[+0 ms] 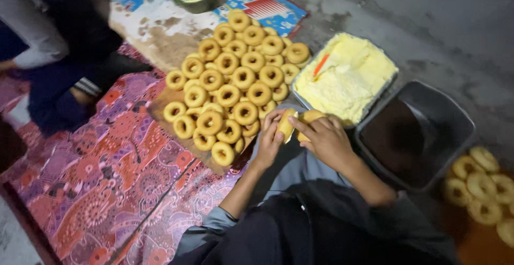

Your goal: The person sits on the floor and repeatedly picks up plain donuts, presses them into a yellow filling, and then into a dark crumb topping. The finished donuts are stacked on a wooden board to the right.

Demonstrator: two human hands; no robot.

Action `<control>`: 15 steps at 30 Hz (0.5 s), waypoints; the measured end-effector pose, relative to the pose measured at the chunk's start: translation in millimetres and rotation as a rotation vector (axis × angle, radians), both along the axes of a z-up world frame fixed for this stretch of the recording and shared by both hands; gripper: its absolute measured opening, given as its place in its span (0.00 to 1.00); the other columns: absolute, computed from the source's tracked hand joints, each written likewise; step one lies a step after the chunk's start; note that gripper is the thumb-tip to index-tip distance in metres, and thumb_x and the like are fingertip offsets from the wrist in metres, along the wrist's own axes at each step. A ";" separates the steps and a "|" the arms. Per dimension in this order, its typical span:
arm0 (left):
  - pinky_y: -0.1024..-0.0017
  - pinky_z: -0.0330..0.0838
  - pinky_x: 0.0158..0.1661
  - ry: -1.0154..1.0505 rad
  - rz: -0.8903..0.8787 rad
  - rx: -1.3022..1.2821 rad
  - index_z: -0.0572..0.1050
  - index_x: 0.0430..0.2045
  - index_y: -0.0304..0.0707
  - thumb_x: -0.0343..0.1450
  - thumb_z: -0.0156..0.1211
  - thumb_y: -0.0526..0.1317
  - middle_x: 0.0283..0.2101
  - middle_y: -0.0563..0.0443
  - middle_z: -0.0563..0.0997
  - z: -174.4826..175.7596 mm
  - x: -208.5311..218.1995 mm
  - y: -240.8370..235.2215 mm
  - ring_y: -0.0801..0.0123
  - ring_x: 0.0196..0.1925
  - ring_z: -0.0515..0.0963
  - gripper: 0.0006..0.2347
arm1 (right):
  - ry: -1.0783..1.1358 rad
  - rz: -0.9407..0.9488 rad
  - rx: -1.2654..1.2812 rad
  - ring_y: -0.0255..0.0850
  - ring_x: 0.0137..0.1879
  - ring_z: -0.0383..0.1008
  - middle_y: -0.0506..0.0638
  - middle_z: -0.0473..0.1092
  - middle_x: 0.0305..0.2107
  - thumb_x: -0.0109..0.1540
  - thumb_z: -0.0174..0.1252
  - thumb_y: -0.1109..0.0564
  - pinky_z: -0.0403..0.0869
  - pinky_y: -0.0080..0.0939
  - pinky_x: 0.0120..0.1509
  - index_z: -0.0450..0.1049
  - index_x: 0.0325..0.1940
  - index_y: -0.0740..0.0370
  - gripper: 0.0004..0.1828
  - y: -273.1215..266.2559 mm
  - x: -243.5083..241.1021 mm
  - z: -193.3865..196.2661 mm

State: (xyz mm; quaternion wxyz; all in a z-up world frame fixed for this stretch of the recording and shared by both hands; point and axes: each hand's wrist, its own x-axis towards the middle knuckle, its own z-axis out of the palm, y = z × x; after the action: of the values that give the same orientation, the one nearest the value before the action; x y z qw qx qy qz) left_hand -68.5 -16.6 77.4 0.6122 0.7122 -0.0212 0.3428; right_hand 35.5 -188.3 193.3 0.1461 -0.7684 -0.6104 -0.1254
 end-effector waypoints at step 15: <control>0.51 0.59 0.71 0.132 -0.645 -1.343 0.62 0.68 0.31 0.79 0.38 0.59 0.68 0.39 0.69 -7.1 78.9 -49.7 0.51 0.71 0.68 0.30 | 0.284 -0.355 0.097 0.54 0.63 0.67 0.55 0.71 0.57 0.53 0.71 0.49 0.63 0.58 0.61 0.57 0.76 0.50 0.50 -79.5 14.0 -30.9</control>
State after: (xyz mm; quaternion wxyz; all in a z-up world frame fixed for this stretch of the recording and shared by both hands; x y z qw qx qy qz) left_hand 10.4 -66.3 70.3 0.9855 0.1629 0.0218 0.0420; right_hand 49.5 -267.8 162.4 0.2429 -0.8657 -0.4322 -0.0687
